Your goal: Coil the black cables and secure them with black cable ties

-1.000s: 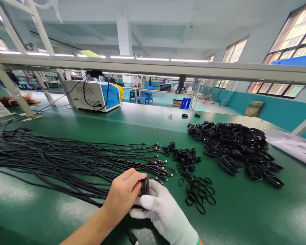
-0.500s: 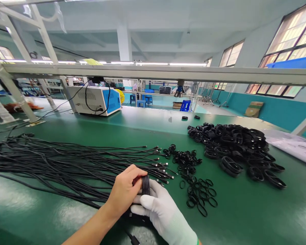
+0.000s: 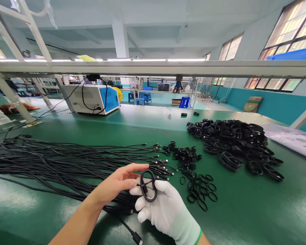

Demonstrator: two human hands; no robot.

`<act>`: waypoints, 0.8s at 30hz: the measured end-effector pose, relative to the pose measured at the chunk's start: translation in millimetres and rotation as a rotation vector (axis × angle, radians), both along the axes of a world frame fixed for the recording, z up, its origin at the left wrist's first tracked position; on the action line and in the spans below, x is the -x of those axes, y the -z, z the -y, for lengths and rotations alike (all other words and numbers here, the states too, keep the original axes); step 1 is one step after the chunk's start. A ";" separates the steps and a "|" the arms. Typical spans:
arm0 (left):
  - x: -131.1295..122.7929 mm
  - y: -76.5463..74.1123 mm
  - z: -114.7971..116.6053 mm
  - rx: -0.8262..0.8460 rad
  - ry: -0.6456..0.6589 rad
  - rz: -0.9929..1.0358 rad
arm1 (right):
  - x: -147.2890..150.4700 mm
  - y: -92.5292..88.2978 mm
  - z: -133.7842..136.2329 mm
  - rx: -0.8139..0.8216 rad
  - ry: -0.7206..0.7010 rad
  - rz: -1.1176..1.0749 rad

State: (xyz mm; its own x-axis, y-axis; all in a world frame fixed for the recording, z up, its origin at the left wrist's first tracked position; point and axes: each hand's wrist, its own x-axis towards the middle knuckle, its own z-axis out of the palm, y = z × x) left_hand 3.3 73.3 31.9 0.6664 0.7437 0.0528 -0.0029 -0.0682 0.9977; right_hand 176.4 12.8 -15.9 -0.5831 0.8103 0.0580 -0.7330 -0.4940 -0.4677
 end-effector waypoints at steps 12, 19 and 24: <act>-4.2 5.8 0.6 -0.091 -0.175 -0.118 | 1.9 -8.4 0.0 -0.199 0.354 0.811; 4.1 12.3 -11.0 -0.081 -0.375 -0.210 | -22.8 -21.6 -3.6 -0.245 0.527 0.986; 5.4 21.5 -28.4 -0.124 -0.380 -0.351 | -123.4 -39.1 -42.6 -0.153 1.072 1.636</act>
